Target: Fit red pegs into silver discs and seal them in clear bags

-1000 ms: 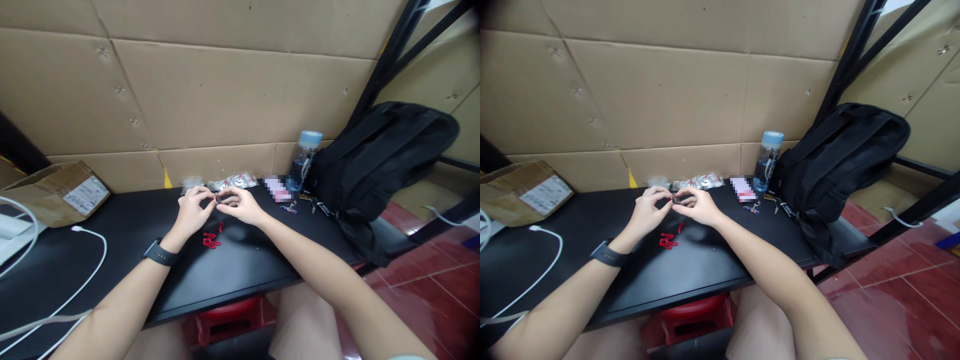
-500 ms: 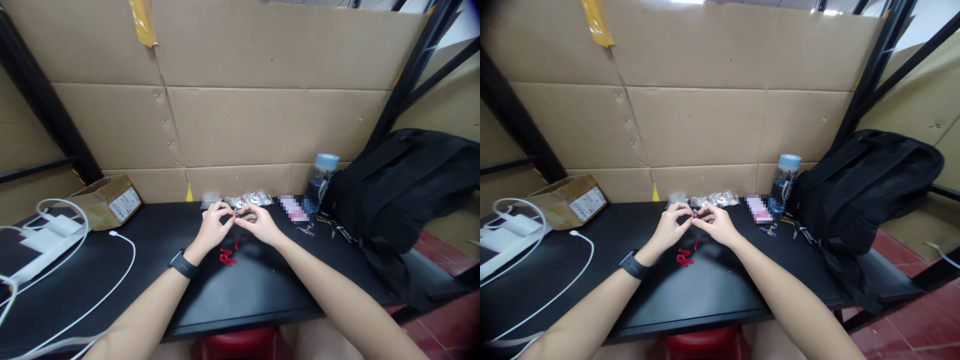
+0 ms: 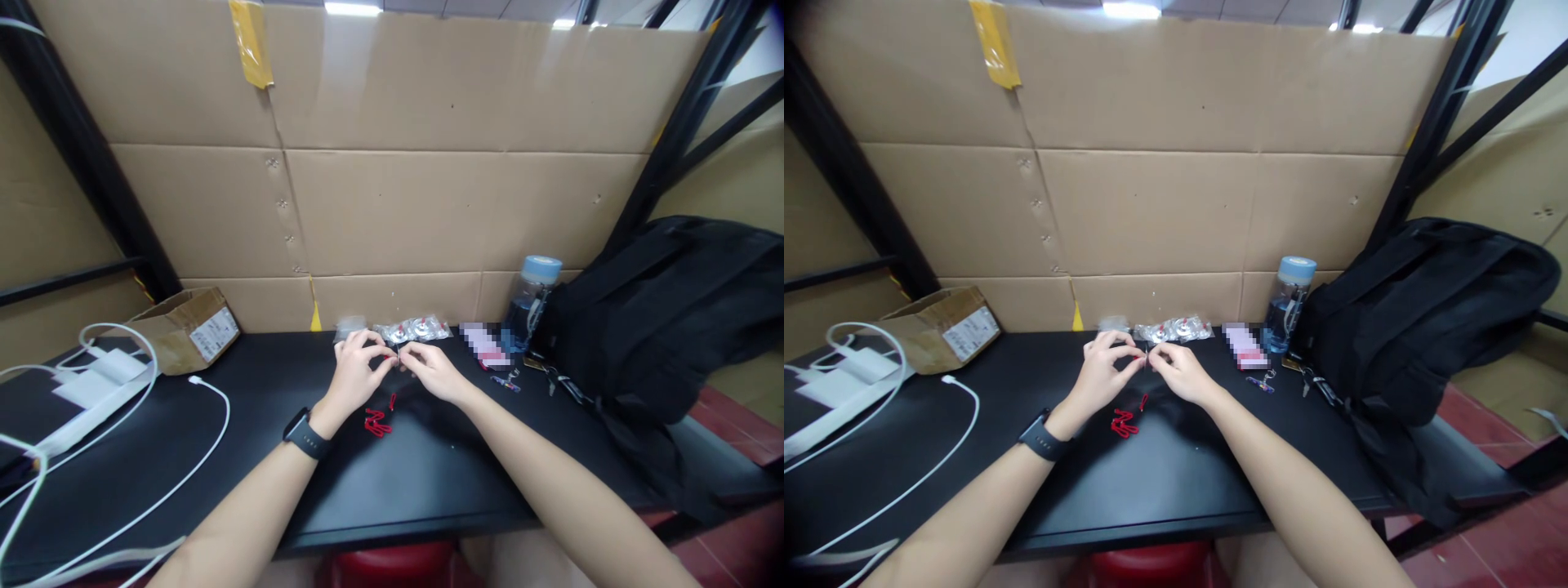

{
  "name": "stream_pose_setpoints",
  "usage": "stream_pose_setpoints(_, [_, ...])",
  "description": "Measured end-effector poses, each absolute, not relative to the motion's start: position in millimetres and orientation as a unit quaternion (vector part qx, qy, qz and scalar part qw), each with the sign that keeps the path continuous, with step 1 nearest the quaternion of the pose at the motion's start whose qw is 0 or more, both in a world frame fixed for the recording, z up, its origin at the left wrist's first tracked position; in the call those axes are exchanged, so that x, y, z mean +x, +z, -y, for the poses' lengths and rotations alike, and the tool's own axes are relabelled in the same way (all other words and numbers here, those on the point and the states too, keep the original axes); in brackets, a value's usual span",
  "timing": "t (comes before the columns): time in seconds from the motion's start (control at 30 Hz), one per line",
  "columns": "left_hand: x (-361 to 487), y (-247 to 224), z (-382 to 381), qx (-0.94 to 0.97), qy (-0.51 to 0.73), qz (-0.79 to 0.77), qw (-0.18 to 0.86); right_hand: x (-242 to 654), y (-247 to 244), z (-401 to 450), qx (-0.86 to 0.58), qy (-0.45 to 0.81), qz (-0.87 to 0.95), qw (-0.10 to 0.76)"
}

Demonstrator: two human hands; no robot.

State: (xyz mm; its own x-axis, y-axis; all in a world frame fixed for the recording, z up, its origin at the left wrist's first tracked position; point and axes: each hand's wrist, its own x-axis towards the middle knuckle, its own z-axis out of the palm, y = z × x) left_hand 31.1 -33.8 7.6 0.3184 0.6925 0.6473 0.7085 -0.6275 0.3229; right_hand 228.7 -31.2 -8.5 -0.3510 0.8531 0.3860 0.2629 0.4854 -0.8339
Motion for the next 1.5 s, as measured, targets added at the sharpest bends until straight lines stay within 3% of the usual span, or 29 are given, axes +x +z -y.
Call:
stream_pose_setpoints(0.43, [32.5, 7.0, 32.2, -0.826, -0.39, 0.401, -0.068, 230.1, -14.8, 22.4, -0.425, 0.171, 0.787, 0.413])
stream_pose_setpoints(0.83, [31.8, -6.3, 22.2, -0.849, -0.308, 0.427, -0.05, 228.6, -14.5, 21.5, -0.412, 0.207, 0.778, 0.427])
stream_pose_setpoints(0.93, [28.7, -6.7, 19.0, -0.844, -0.302, 0.441, -0.04, 232.9, -12.1, 21.3, -0.417, 0.175, 0.799, 0.396])
stream_pose_setpoints(1.1, [16.5, -11.0, 8.8, -0.826, -0.289, 0.483, -0.027, 259.5, -4.5, 19.8, -0.484, 0.107, 0.825, 0.273])
stream_pose_setpoints(1.23, [7.3, -15.9, 2.8, -0.826, -0.258, 0.501, 0.006, 280.3, -2.8, 14.6, -0.493, 0.147, 0.839, 0.179])
stream_pose_setpoints(1.4, [9.0, -6.3, 9.8, -0.817, -0.262, 0.509, 0.071, 284.3, -4.1, 9.8, -0.502, 0.182, 0.832, 0.151])
stream_pose_setpoints(1.5, [17.6, 0.9, 22.1, -0.838, -0.237, 0.49, 0.037, 283.0, -3.7, 10.2, -0.514, 0.179, 0.824, 0.157])
